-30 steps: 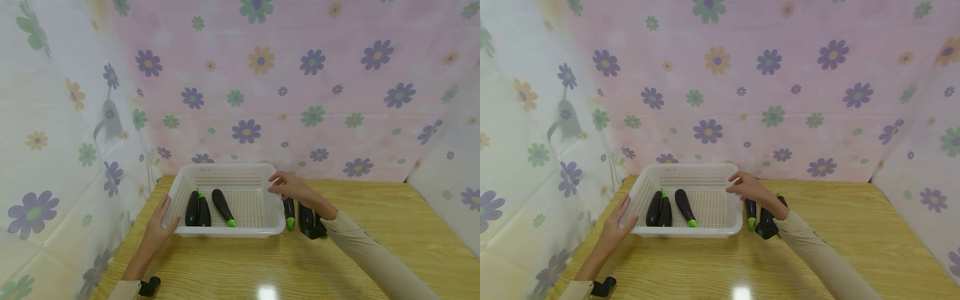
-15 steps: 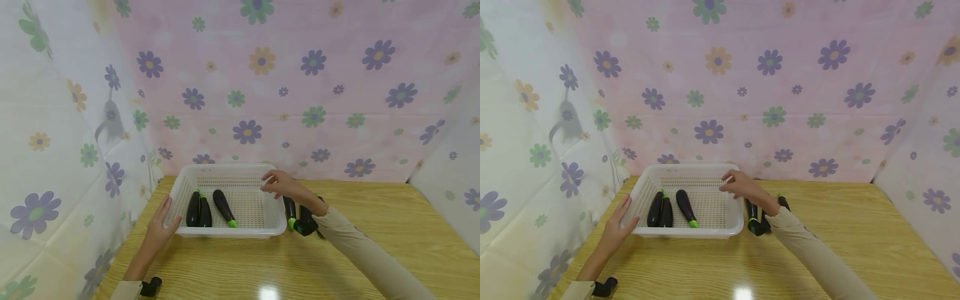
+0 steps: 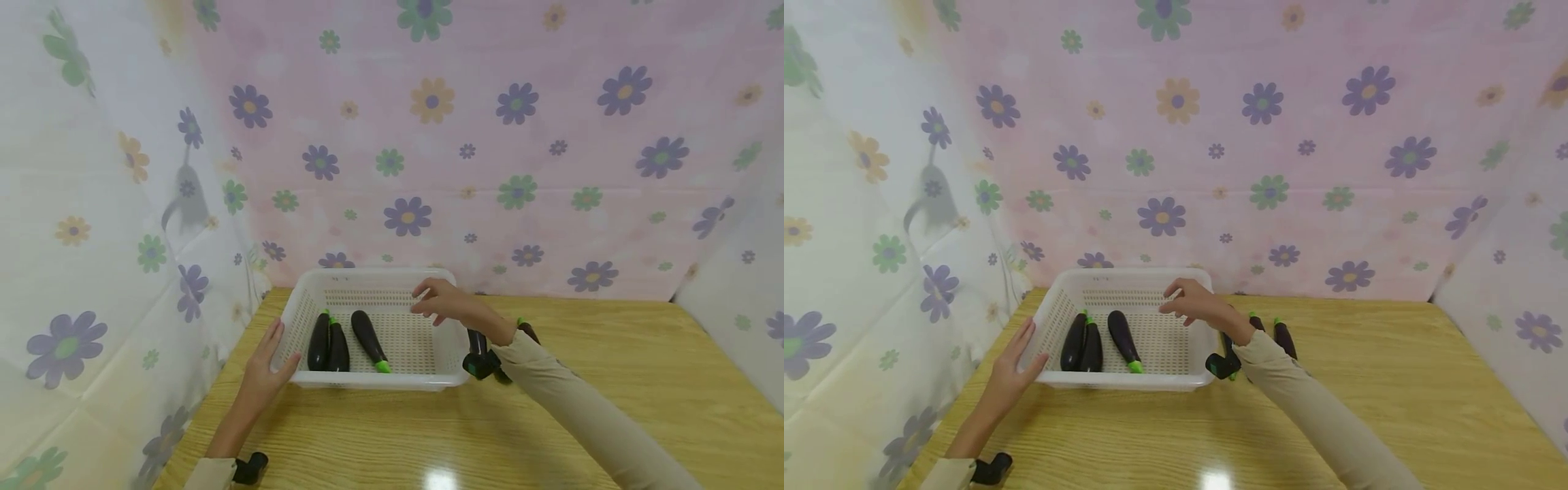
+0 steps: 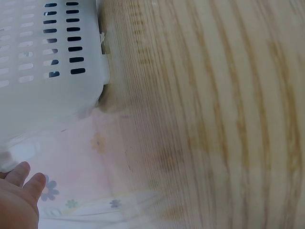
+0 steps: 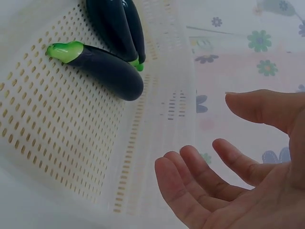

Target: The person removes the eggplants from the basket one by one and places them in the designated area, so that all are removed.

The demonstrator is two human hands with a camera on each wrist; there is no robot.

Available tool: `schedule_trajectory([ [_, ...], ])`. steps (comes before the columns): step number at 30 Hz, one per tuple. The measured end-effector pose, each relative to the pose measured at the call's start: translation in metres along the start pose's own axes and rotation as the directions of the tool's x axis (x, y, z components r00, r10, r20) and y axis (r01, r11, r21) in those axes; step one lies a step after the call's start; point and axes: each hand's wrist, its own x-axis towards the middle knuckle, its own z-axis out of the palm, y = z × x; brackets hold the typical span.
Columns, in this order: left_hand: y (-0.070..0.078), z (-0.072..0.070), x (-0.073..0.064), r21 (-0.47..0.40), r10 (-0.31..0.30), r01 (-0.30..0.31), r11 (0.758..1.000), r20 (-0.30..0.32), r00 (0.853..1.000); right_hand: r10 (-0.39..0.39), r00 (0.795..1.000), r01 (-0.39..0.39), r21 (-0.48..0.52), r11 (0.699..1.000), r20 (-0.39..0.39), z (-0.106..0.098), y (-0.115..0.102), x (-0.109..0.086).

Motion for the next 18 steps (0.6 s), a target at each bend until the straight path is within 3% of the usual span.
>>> schedule_trajectory([
  [9,0.002,0.003,0.0,-0.008,-0.013,0.013,1.0,0.026,1.0,0.004,1.0,-0.003,-0.036,0.999,0.026,0.015,-0.006,0.02],
  [18,0.003,-0.002,0.0,0.009,-0.029,0.028,1.0,0.027,0.999,0.059,0.998,-0.056,-0.071,0.996,0.037,0.036,-0.009,0.047],
])
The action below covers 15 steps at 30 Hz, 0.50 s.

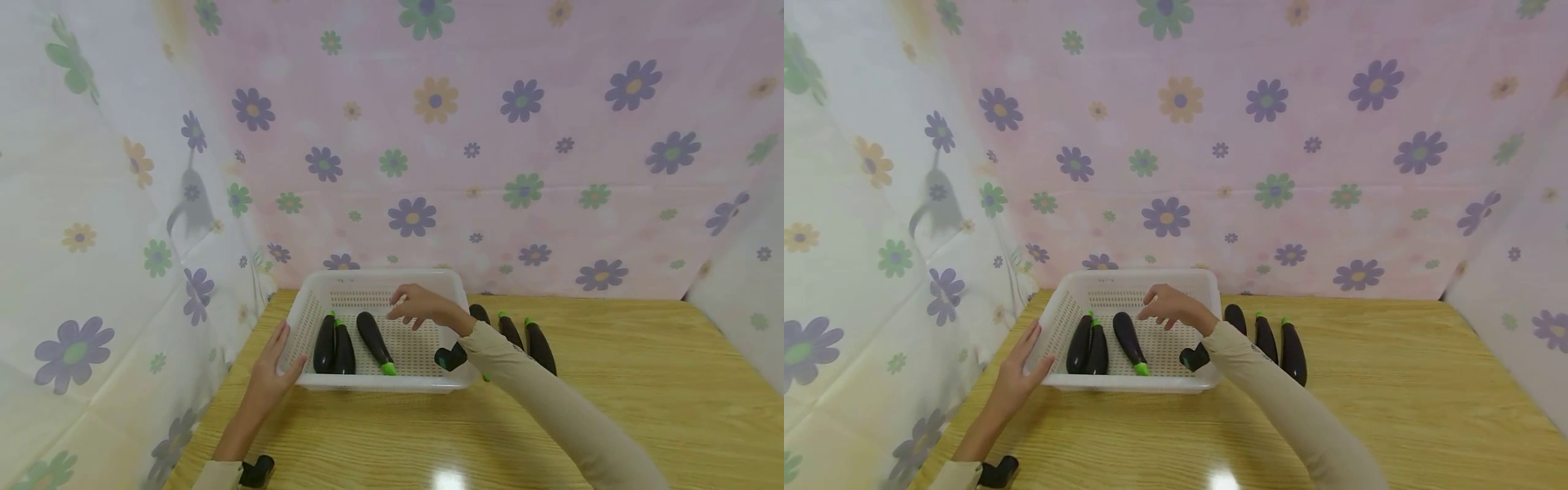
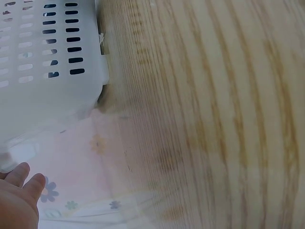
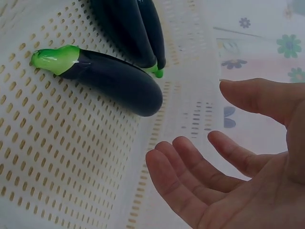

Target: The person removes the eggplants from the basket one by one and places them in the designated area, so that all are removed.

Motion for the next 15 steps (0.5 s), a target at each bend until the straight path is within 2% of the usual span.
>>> schedule_trajectory([
  [8,0.0,-0.001,0.0,-0.003,-0.001,0.001,1.0,0.001,1.0,0.027,1.0,-0.027,-0.024,0.999,0.0,0.018,0.002,0.023],
  [15,0.0,0.0,-0.001,-0.013,0.012,-0.012,1.0,0.001,1.0,0.082,0.996,-0.083,-0.024,0.996,-0.019,0.036,0.009,0.041],
])
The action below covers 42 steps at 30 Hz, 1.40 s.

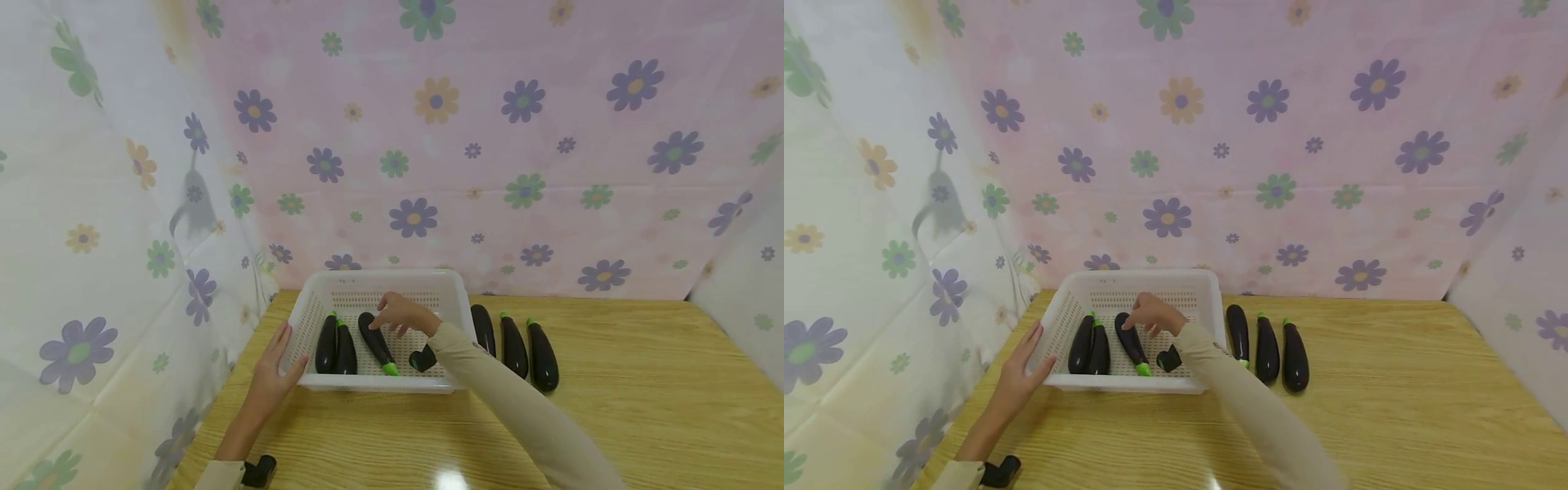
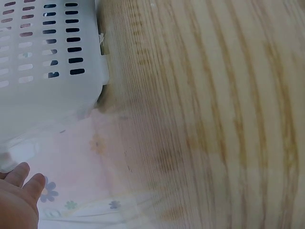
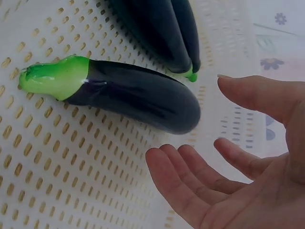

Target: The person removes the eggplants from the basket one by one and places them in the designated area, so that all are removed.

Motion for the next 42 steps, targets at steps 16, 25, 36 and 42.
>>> schedule_trajectory([
  [16,0.0,0.006,0.0,-0.018,0.007,-0.007,1.0,-0.005,1.0,0.069,0.996,-0.076,-0.151,0.986,-0.051,0.032,-0.002,0.014],
  [25,0.002,0.007,0.001,-0.003,0.012,-0.012,1.0,-0.017,1.0,0.059,0.998,-0.064,-0.148,0.987,-0.035,0.031,0.0,0.011],
  [36,0.002,0.002,0.0,-0.005,-0.002,0.002,1.0,0.004,1.0,-0.005,1.0,0.005,-0.092,0.996,0.002,0.015,-0.006,0.001],
  [42,0.0,0.0,-0.001,-0.001,-0.015,0.015,1.0,0.006,1.0,-0.049,0.999,0.049,-0.076,0.996,0.002,0.006,-0.016,-0.005],
])
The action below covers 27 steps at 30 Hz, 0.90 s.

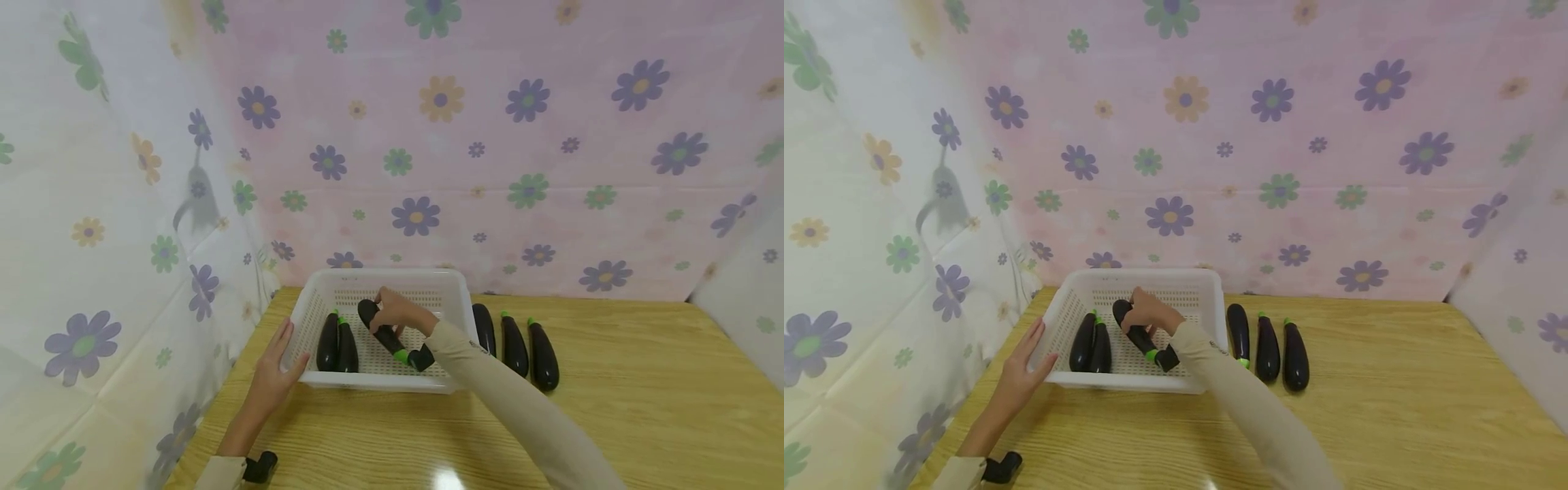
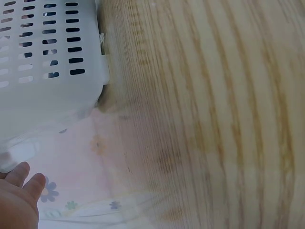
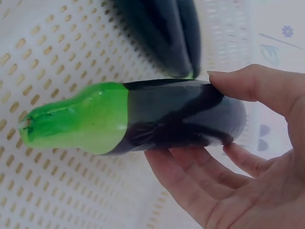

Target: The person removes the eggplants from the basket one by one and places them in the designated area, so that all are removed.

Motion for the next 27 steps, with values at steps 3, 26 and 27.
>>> schedule_trajectory([
  [3,-0.001,0.0,-0.001,0.005,0.0,0.0,1.0,-0.008,1.0,-0.015,1.0,0.015,0.006,1.0,0.0,-0.006,-0.005,-0.005],
  [26,0.001,0.0,-0.001,0.005,0.012,-0.012,1.0,0.003,1.0,-0.054,0.998,0.053,0.063,0.997,0.016,-0.042,-0.012,-0.046],
  [27,0.001,0.0,-0.001,0.004,0.007,-0.007,1.0,0.005,1.0,-0.055,0.998,0.053,0.065,0.996,0.016,-0.043,-0.011,-0.048],
])
